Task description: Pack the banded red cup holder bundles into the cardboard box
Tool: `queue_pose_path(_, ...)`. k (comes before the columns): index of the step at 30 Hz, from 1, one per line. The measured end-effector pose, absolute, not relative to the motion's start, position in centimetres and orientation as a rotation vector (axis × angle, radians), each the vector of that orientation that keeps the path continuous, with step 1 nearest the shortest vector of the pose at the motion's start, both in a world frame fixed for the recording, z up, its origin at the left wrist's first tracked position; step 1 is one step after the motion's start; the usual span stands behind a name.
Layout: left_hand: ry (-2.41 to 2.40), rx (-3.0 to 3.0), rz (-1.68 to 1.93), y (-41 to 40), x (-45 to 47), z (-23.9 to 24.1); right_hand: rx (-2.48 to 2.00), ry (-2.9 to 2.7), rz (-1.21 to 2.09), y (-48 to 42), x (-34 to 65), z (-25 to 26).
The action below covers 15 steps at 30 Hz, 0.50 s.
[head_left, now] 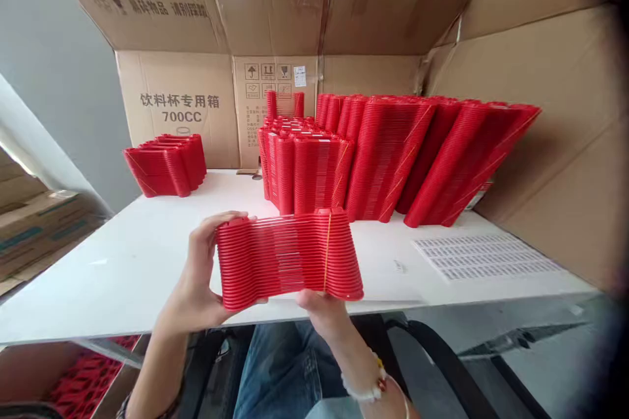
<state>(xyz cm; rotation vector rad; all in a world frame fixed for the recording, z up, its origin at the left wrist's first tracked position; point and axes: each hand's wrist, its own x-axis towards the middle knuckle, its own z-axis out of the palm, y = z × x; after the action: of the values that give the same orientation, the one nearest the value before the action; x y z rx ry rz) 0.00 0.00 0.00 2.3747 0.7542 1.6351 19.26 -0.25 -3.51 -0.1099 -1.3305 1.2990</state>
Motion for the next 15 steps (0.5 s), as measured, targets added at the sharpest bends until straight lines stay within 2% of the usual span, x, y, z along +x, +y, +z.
queue_pose_path(15,0.731,2.421,1.674,0.46,0.07,-0.05,-0.156,-1.366,1.342,-0.41,19.85,-2.79)
